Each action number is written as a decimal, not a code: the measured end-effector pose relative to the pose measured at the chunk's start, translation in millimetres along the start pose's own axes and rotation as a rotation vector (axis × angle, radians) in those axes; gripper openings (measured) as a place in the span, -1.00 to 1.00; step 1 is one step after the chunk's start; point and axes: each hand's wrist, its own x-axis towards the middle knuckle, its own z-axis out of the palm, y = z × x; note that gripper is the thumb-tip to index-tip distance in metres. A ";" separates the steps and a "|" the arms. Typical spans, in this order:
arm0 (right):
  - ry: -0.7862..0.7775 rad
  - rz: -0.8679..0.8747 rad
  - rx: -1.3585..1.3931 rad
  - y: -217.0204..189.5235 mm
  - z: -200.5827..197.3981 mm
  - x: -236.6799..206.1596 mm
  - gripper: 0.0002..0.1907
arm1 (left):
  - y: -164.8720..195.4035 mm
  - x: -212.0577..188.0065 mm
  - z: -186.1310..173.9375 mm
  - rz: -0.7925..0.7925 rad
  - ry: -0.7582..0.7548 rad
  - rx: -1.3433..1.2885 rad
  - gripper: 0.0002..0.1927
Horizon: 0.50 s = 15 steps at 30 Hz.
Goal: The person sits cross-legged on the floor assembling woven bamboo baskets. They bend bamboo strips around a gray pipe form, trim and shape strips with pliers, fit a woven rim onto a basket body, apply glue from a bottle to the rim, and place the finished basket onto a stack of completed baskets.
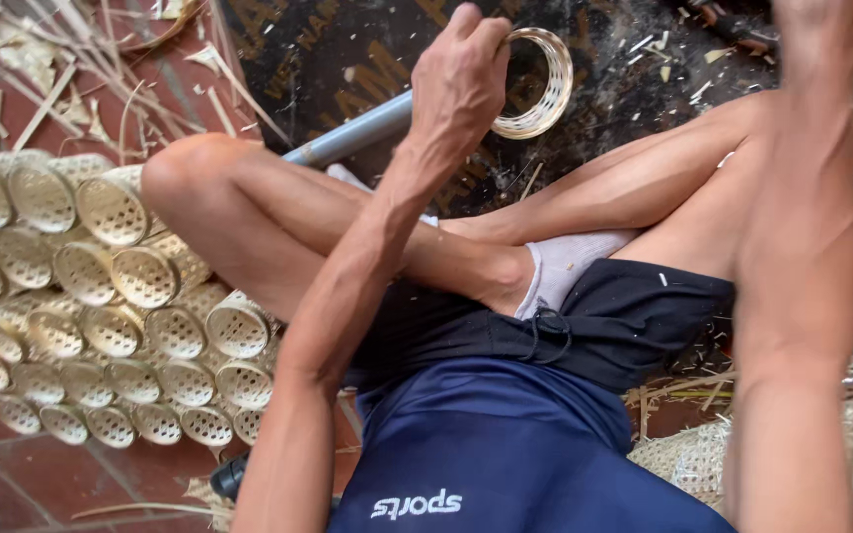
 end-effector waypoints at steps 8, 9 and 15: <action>-0.365 -0.795 -1.078 35.5 113.8 -18.5 -0.89 | -1.1 -53.8 1.8 -0.159 0.005 -0.118 -0.47; -0.371 -0.813 -1.119 37.3 111.7 -18.5 -0.89 | -1.4 -53.9 1.9 -0.160 -0.031 -0.117 -0.45; -0.429 -0.930 -1.190 45.2 109.4 -7.0 -0.89 | -10.3 -56.0 3.8 -0.159 -0.090 -0.060 -0.65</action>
